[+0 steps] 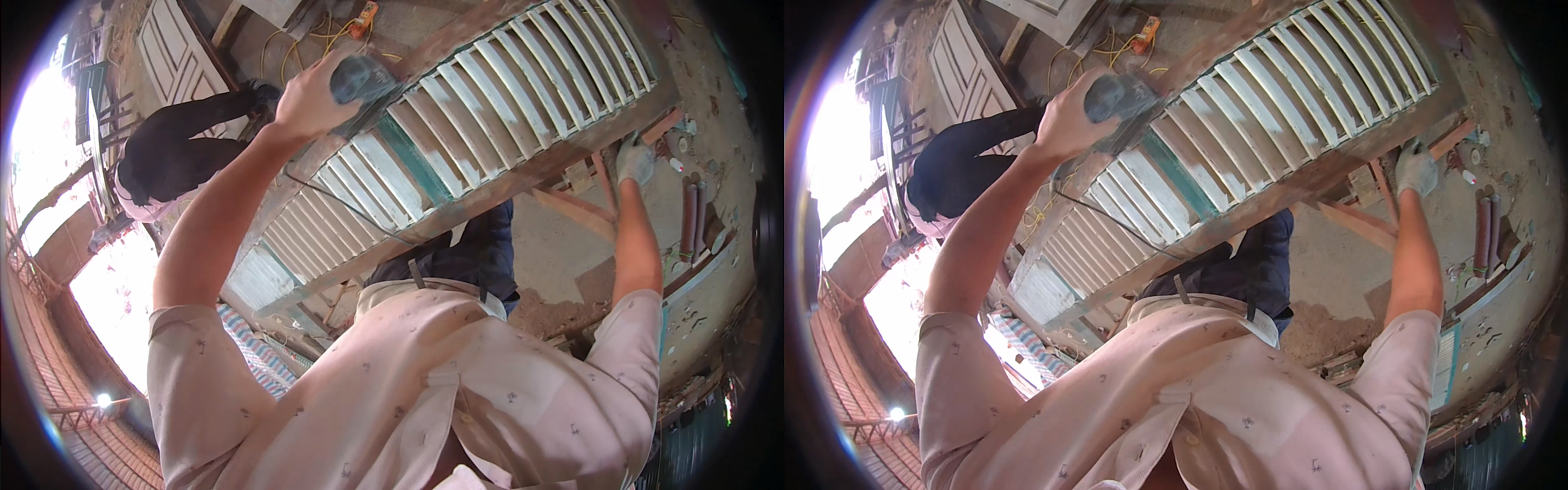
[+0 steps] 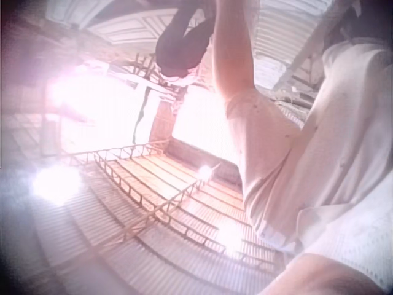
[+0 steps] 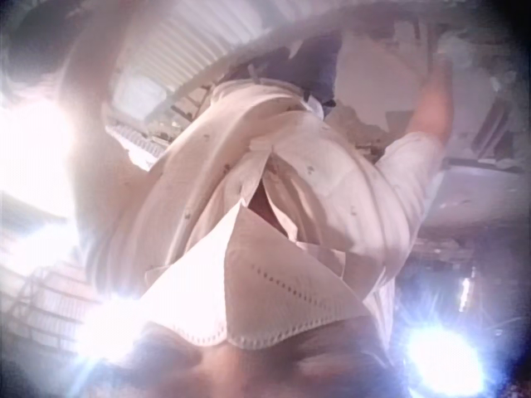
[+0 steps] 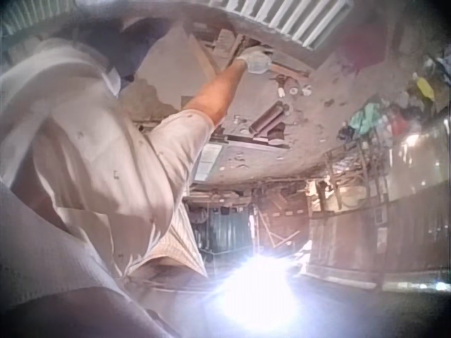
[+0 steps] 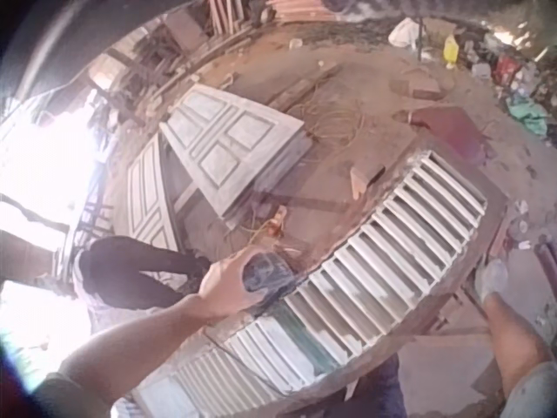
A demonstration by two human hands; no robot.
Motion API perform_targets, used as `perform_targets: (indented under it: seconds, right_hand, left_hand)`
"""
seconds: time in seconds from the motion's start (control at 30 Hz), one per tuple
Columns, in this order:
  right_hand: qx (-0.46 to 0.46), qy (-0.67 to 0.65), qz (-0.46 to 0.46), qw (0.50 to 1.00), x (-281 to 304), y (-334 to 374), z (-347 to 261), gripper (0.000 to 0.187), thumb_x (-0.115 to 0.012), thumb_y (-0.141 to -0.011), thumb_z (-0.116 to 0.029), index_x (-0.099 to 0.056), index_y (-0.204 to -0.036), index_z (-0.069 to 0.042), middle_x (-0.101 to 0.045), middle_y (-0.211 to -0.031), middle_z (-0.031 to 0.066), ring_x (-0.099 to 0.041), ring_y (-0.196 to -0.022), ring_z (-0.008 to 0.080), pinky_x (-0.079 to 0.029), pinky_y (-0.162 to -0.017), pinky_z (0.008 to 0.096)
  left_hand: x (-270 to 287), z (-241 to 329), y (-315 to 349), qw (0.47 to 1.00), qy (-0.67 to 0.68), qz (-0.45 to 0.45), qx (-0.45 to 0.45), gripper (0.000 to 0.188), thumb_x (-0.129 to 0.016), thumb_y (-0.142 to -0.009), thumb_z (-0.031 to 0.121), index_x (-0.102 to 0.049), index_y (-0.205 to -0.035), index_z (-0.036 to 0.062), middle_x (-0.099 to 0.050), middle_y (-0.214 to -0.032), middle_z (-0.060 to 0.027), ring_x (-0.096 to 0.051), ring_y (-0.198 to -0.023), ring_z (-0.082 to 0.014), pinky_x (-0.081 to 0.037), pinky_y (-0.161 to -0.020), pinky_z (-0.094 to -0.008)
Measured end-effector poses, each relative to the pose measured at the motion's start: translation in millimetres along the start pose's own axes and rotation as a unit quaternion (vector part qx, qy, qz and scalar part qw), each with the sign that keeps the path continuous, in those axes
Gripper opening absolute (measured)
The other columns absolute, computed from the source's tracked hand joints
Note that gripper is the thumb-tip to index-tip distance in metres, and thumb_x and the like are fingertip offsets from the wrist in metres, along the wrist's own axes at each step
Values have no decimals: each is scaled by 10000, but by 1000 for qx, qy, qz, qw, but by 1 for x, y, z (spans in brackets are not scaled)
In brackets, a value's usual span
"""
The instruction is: The person uses an electric sander to smooth the surface of green-framed wooden louvered vents. They move the sander across the slats and frame, reposition the vent, and continue sanding different sections.
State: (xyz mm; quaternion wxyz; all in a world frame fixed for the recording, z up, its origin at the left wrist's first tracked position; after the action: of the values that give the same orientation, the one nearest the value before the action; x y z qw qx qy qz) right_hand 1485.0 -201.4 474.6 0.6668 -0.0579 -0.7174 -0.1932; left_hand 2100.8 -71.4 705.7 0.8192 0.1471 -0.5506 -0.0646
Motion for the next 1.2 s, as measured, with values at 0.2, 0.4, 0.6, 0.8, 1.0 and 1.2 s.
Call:
perform_targets:
  seconds: [0.2, 0.4, 0.6, 0.8, 1.0, 1.2]
  right_hand:
    - [27, 47, 10, 998, -24, -14, 20, 491, -512, -1059, -546, -852, -1164, -208, -807, -1139, 168, -769, -1005, 436, -600, -850, 565]
    - [34, 32, 16, 999, -14, -3, 11, 452, -537, -1055, -508, -831, -1212, -204, -800, -1146, 194, -766, -1006, 438, -597, -853, 565]
    - [44, -8, 20, 999, -10, 3, 4, 383, -559, -1047, -435, -817, -1152, -172, -794, -1125, 207, -757, -1013, 444, -594, -878, 557]
    - [60, -54, 27, 996, -13, 4, 8, 341, -587, -1024, -391, -806, -1100, -141, -804, -1089, 173, -759, -1013, 427, -594, -874, 551]
    - [76, -65, 14, 995, 2, 11, -4, 305, -612, -1014, -346, -809, -1108, -133, -804, -1100, 161, -759, -1026, 407, -596, -889, 517]
    - [66, -86, -25, 994, 0, 8, -1, 272, -666, -969, -304, -798, -1110, -112, -792, -1144, 151, -752, -1060, 380, -603, -881, 489]
  left_hand:
    - [5, -23, 31, 999, 18, -17, 23, 771, -882, -781, 221, -595, -1494, 154, -756, -1295, -158, -738, -1190, -382, -582, -1041, -455]
    - [3, 14, -4, 999, 12, -15, -29, 757, -877, -786, 216, -594, -1488, 175, -762, -1273, -163, -740, -1165, -400, -590, -1023, -467]
    - [0, 82, -82, 999, -2, -13, -47, 747, -861, -807, 255, -577, -1496, 208, -762, -1286, -165, -735, -1162, -418, -591, -1018, -495]
    - [2, 132, -137, 999, -14, -22, -44, 732, -856, -815, 276, -579, -1489, 207, -766, -1271, -177, -731, -1171, -423, -584, -1028, -500]
    - [0, 171, -184, 998, -34, -34, -33, 723, -858, -814, 272, -584, -1479, 205, -771, -1246, -185, -738, -1160, -412, -581, -1028, -502]
    - [1, 218, -239, 997, -30, -18, -66, 722, -858, -805, 267, -592, -1472, 184, -783, -1200, -192, -750, -1130, -420, -595, -1007, -505]
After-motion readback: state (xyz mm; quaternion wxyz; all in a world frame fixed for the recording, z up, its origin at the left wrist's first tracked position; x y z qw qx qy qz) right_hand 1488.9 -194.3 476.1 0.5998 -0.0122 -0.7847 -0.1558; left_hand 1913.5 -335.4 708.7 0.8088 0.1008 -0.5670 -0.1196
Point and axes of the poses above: each hand's wrist, its own y-axis away from the middle knuckle, its own x-axis out of the back of the hand, z = x × y, the point moved 1 cm from there along -y, towards the middle knuckle
